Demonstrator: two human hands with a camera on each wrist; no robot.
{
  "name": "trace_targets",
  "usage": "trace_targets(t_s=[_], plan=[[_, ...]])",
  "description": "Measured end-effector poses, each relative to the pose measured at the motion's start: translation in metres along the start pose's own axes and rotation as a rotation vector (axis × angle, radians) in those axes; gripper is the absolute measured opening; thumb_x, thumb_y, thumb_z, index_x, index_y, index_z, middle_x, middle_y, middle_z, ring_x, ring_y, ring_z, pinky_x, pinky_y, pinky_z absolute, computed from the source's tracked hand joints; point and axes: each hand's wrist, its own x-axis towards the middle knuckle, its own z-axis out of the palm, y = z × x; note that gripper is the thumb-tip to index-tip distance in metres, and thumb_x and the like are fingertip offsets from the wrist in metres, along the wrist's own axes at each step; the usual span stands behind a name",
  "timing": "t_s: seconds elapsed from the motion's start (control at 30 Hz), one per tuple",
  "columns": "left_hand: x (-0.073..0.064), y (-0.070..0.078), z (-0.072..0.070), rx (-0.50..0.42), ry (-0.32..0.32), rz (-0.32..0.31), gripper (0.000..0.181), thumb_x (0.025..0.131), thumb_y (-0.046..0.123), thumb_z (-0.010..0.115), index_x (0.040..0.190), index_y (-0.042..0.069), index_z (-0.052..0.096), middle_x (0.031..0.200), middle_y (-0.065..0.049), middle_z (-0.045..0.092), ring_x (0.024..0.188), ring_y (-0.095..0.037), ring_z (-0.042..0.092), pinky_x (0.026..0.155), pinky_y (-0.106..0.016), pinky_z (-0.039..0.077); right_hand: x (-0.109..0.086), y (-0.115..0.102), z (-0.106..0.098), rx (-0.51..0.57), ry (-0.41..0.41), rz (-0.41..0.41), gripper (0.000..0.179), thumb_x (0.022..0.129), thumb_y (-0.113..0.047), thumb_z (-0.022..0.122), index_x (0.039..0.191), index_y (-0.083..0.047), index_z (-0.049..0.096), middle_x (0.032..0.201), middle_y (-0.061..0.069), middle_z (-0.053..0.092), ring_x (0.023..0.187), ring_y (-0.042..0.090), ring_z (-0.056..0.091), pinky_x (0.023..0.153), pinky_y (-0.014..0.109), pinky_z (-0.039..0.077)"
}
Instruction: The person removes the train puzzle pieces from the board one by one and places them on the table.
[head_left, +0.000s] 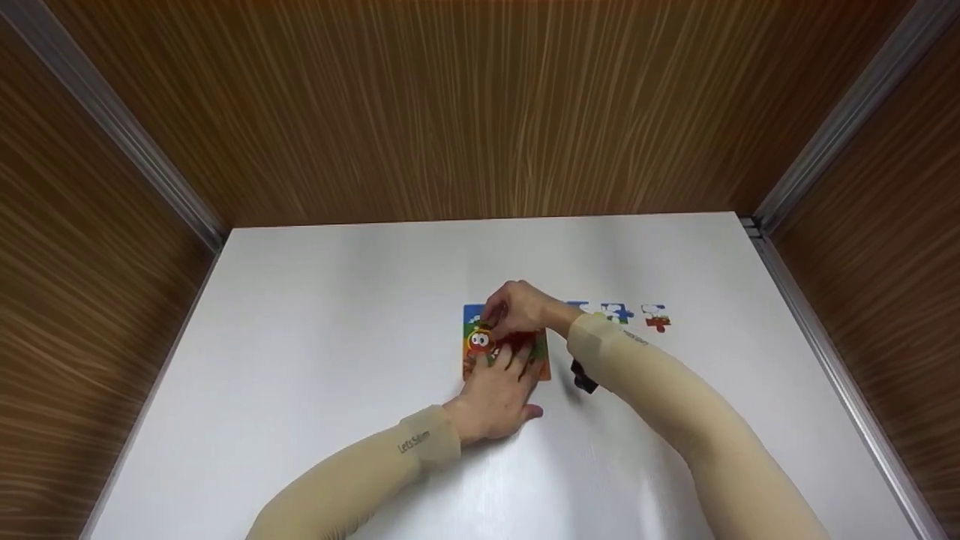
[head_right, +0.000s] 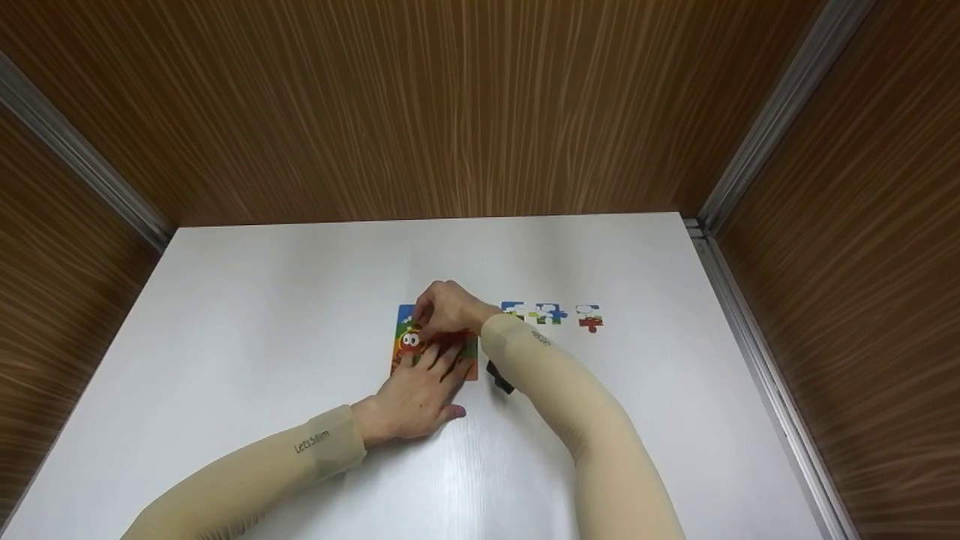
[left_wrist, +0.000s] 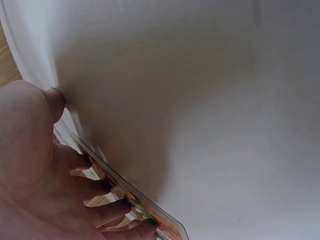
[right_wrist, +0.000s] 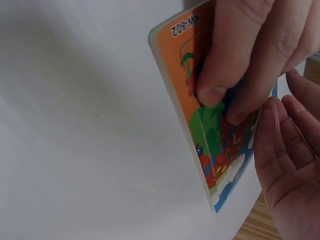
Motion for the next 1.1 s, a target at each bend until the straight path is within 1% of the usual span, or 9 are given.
trace_targets(t_s=[0.17, 0.33, 0.37, 0.47, 0.57, 0.63, 0.77, 0.9, 1.1], plan=[[-0.0002, -0.0002, -0.0001, -0.011, 0.008, -0.007, 0.085, 0.114, 0.071, 0.038, 0.18, 0.016, 0.029, 0.188, -0.013, 0.028, 0.167, -0.037, 0.037, 0.124, -0.067, 0.048, 0.0045, 0.0014, 0.0018, -0.011, -0.029, 0.008, 0.032, 0.092, -0.011, 0.092, 0.123, -0.011, 0.087, 0.111, 0.007, 0.086, 0.1, 0.016, 0.078, 0.096, 0.034, 0.065], [-0.0003, 0.0003, 0.0005, -0.017, 0.001, -0.007, 0.087, 0.114, 0.071, 0.039, 0.18, 0.016, 0.027, 0.189, -0.014, 0.026, 0.169, -0.038, 0.035, 0.126, -0.068, 0.047, 0.006, 0.0011, 0.0042, -0.048, -0.025, 0.022, 0.026, 0.092, -0.014, 0.093, 0.118, -0.013, 0.089, 0.112, 0.005, 0.088, 0.105, 0.017, 0.08, 0.102, 0.039, 0.066], [-0.0003, 0.0004, 0.0008, -0.016, 0.003, -0.006, 0.086, 0.114, 0.07, 0.039, 0.18, 0.016, 0.028, 0.189, -0.013, 0.026, 0.169, -0.038, 0.035, 0.125, -0.067, 0.047, 0.0065, 0.0012, 0.0048, -0.059, -0.023, 0.016, 0.024, 0.092, -0.015, 0.093, 0.116, -0.013, 0.09, 0.111, 0.005, 0.089, 0.104, 0.018, 0.08, 0.101, 0.039, 0.066], [-0.0001, 0.0006, 0.0015, -0.015, 0.012, -0.005, 0.084, 0.114, 0.069, 0.04, 0.179, 0.017, 0.031, 0.188, -0.012, 0.028, 0.168, -0.036, 0.037, 0.123, -0.065, 0.05, 0.0078, 0.0009, 0.0066, -0.08, -0.012, 0.004, 0.02, 0.09, -0.017, 0.094, 0.109, -0.012, 0.091, 0.108, 0.006, 0.089, 0.098, 0.014, 0.079, 0.092, 0.03, 0.065], [0.0, 0.0007, 0.0015, -0.011, 0.022, -0.006, 0.082, 0.114, 0.069, 0.041, 0.178, 0.018, 0.034, 0.187, -0.011, 0.031, 0.167, -0.035, 0.039, 0.122, -0.064, 0.051, 0.0089, 0.0004, 0.0075, -0.083, -0.01, -0.002, 0.018, 0.089, -0.017, 0.095, 0.106, -0.01, 0.091, 0.102, 0.007, 0.089, 0.087, 0.009, 0.074, 0.077, 0.022, 0.058], [0.0002, 0.0007, 0.0009, -0.014, 0.013, -0.006, 0.082, 0.114, 0.069, 0.041, 0.179, 0.018, 0.032, 0.188, -0.011, 0.03, 0.168, -0.035, 0.038, 0.123, -0.064, 0.051, 0.0088, -0.0003, 0.0077, -0.085, -0.008, 0.006, 0.018, 0.089, -0.018, 0.095, 0.105, -0.01, 0.09, 0.1, 0.006, 0.088, 0.083, 0.008, 0.071, 0.073, 0.019, 0.053], [0.0011, 0.0004, 0.0002, -0.01, -0.008, -0.006, 0.083, 0.114, 0.069, 0.04, 0.179, 0.019, 0.031, 0.188, -0.01, 0.028, 0.171, -0.035, 0.035, 0.124, -0.064, 0.05, 0.0078, -0.0002, 0.0076, -0.083, 0.007, 0.022, 0.017, 0.091, -0.018, 0.093, 0.105, -0.01, 0.088, 0.099, 0.006, 0.086, 0.083, 0.008, 0.069, 0.073, 0.02, 0.052], [0.0017, 0.0001, -0.0001, -0.017, -0.022, -0.006, 0.082, 0.115, 0.069, 0.039, 0.179, 0.02, 0.031, 0.189, -0.01, 0.027, 0.171, -0.036, 0.033, 0.125, -0.064, 0.049, 0.0068, 0.0008, 0.0079, -0.069, 0.025, 0.03, 0.014, 0.093, -0.018, 0.09, 0.105, -0.01, 0.087, 0.101, 0.007, 0.085, 0.085, 0.009, 0.071, 0.076, 0.021, 0.054], [0.0018, 0.0004, -0.0006, -0.019, -0.032, -0.003, 0.082, 0.115, 0.069, 0.039, 0.179, 0.02, 0.031, 0.189, -0.01, 0.027, 0.17, -0.036, 0.035, 0.123, -0.063, 0.051, 0.0053, 0.0031, 0.0103, 0.011, 0.039, 0.019, 0.01, 0.095, -0.013, 0.087, 0.104, -0.011, 0.086, 0.099, 0.008, 0.085, 0.082, 0.009, 0.071, 0.074, 0.021, 0.055]])
